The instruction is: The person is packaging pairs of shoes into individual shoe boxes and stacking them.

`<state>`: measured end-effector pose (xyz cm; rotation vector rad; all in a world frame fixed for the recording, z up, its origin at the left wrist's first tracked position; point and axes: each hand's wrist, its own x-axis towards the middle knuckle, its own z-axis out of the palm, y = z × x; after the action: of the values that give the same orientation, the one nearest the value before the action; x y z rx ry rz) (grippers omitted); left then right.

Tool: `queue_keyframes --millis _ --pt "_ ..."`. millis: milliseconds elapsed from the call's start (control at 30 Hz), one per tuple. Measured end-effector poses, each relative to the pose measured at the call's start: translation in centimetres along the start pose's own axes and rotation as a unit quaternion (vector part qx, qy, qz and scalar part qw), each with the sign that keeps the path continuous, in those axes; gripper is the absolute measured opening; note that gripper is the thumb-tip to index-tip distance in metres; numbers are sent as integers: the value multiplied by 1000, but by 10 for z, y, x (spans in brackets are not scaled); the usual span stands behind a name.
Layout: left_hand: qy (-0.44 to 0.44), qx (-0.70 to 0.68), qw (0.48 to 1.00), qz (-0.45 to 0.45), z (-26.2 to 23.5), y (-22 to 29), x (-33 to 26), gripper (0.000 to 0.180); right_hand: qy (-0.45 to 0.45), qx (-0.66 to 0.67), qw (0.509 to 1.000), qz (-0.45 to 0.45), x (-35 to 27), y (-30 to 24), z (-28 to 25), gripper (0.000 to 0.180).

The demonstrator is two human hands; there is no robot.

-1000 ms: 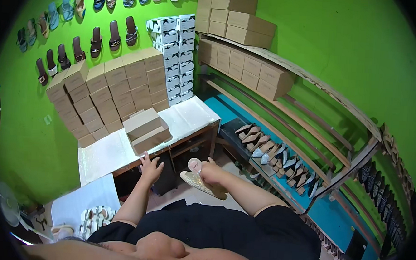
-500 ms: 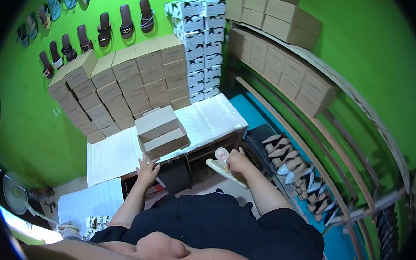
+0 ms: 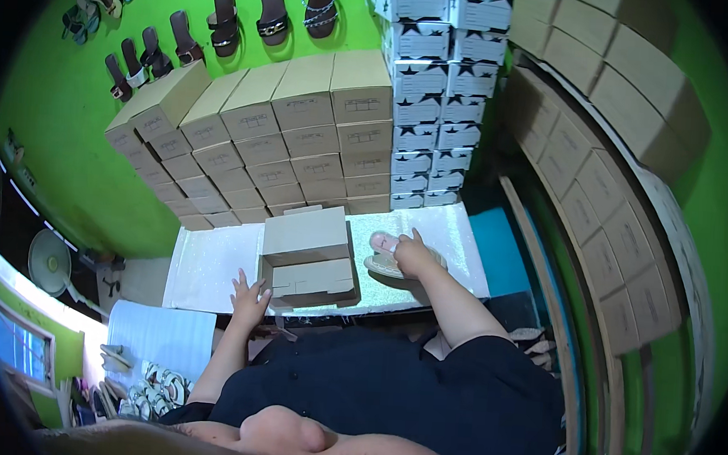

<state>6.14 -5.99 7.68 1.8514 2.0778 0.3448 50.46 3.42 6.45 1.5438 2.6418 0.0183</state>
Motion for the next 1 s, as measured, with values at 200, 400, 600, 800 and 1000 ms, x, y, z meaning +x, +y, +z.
queue_keyframes --millis 200,400,600,800,1000 --pt "7 8 1000 -2 9 23 17 50 78 34 993 -84 40 32 54 8" --pt "12 10 999 -40 9 8 24 50 153 197 968 20 18 42 69 12" --pt "15 -2 1000 17 5 22 54 55 81 214 971 63 0 51 39 12" --pt "17 26 984 178 -19 62 78 70 145 236 957 81 19 14 -44 14" --pt "56 93 925 365 -10 77 88 78 95 338 935 39 83 -44 -72 16"
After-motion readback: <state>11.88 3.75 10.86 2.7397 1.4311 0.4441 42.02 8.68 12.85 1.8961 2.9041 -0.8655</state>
